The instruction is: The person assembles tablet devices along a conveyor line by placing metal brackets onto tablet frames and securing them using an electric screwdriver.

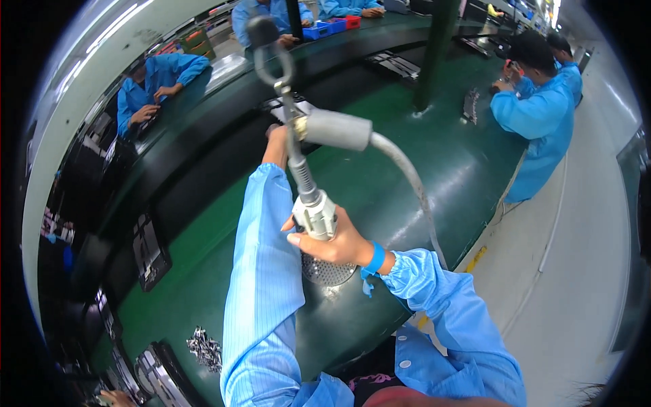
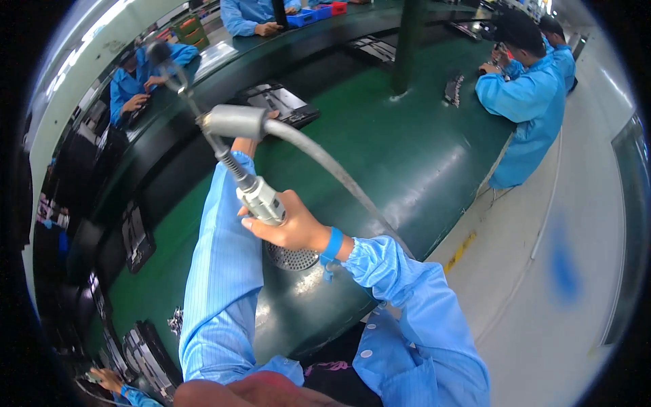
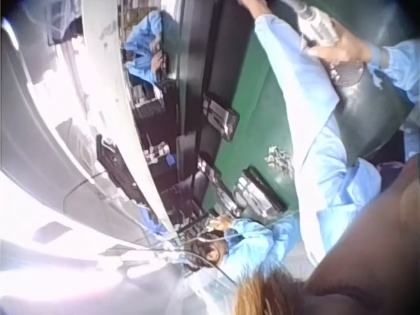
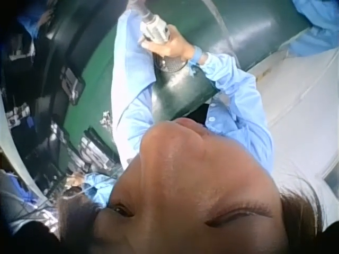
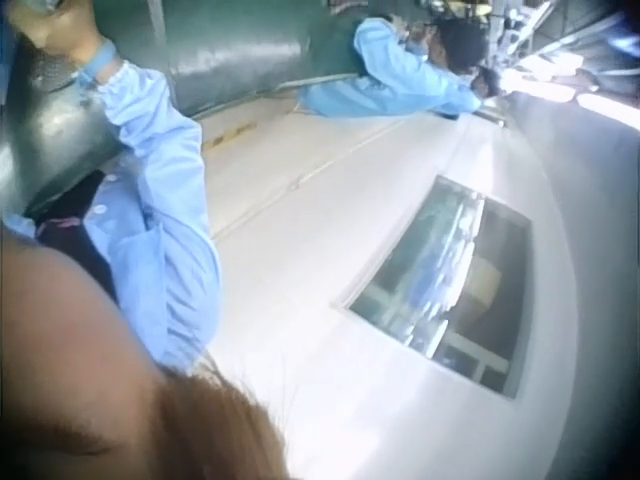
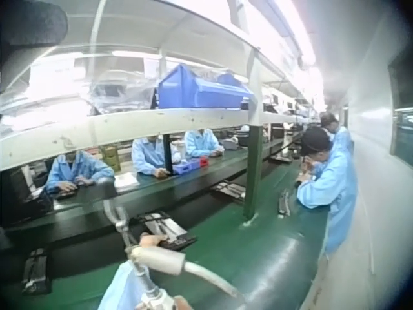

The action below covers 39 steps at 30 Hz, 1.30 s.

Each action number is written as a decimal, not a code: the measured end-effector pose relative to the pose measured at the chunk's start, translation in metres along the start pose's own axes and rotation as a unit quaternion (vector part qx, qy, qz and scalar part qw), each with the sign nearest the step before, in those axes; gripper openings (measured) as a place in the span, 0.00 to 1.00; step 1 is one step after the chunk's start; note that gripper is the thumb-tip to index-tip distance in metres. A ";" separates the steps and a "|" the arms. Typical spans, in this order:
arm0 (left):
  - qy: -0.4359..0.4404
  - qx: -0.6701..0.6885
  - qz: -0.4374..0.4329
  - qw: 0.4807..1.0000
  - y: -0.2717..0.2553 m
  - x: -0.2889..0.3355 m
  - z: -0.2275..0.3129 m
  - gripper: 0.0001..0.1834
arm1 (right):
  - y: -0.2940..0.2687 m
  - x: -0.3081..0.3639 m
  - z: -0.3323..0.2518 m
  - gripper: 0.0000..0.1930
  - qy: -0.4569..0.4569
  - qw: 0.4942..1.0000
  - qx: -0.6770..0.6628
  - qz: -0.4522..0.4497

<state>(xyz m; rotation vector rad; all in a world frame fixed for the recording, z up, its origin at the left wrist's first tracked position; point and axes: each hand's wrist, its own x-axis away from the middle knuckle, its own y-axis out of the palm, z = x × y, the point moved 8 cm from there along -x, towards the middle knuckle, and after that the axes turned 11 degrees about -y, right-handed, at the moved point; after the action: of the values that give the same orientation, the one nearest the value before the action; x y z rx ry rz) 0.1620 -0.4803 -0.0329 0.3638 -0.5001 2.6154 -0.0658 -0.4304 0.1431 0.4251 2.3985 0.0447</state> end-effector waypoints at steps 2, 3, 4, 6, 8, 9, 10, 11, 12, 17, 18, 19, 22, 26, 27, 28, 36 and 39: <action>-0.051 0.073 0.037 0.995 -0.040 -0.083 0.057 0.37 | 0.022 0.004 0.001 0.07 0.028 0.999 -0.033 -0.004; 0.005 0.077 0.087 0.993 -0.037 -0.071 0.066 0.36 | 0.017 0.006 0.001 0.07 0.084 0.995 -0.054 -0.013; 0.057 0.080 0.144 0.985 -0.042 -0.059 0.074 0.35 | 0.012 0.004 0.000 0.07 0.079 0.994 -0.072 0.011; 0.065 0.084 0.097 0.990 -0.111 -0.056 0.056 0.33 | 0.031 0.011 0.008 0.09 0.098 0.993 -0.056 -0.026; 0.117 0.101 0.088 0.984 -0.131 0.003 0.071 0.28 | 0.008 0.010 0.013 0.09 0.088 0.996 -0.011 0.003; 0.150 0.134 0.027 0.979 -0.153 0.041 0.078 0.26 | 0.003 0.011 0.015 0.10 0.076 0.997 -0.019 0.015; 0.185 0.171 -0.034 0.967 -0.173 0.083 0.080 0.26 | -0.002 0.011 0.018 0.06 0.073 0.995 -0.063 0.036; 0.166 0.183 -0.018 0.969 -0.204 0.123 0.065 0.28 | 0.000 0.009 0.015 0.07 0.051 0.997 -0.049 0.030; 0.159 0.193 0.006 0.968 -0.240 0.166 0.052 0.31 | 0.009 0.009 0.016 0.08 0.069 0.995 -0.066 0.031; 0.043 0.204 0.125 0.970 -0.285 0.330 -0.085 0.46 | 0.011 0.009 0.014 0.10 0.018 0.999 -0.032 0.006; 0.021 0.213 0.140 0.967 -0.279 0.355 -0.106 0.47 | 0.009 0.012 0.014 0.11 0.015 0.998 -0.058 0.000; -0.007 0.227 0.130 0.965 -0.269 0.376 -0.126 0.47 | 0.011 0.016 0.016 0.12 0.030 0.996 -0.080 0.007; -0.046 0.292 0.077 0.952 -0.230 0.417 -0.161 0.47 | 0.013 0.021 0.017 0.14 0.022 0.995 -0.099 -0.023; -0.001 0.172 0.121 0.978 -0.219 0.434 -0.159 0.41 | 0.023 0.026 0.012 0.14 0.022 0.994 -0.104 -0.034; 0.000 0.174 0.118 0.978 -0.222 0.434 -0.154 0.41 | 0.022 0.028 0.011 0.14 0.022 0.994 -0.101 -0.034; 0.004 -0.063 0.181 0.982 -0.231 0.436 -0.141 0.35 | 0.022 0.028 0.010 0.14 0.021 0.994 -0.100 -0.035; 0.132 -0.265 0.337 0.894 -0.353 0.444 -0.155 0.14 | 0.026 0.028 0.006 0.15 0.016 0.994 -0.097 -0.036; 0.119 -0.266 0.257 0.921 -0.370 0.429 -0.164 0.14 | 0.026 0.030 0.006 0.15 0.013 0.994 -0.101 -0.038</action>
<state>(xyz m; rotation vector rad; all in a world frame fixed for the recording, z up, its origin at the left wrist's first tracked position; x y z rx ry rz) -0.0609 0.0566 0.0672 -0.3039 -1.3227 2.7878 -0.0753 -0.3972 0.1235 0.2402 2.4042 0.2583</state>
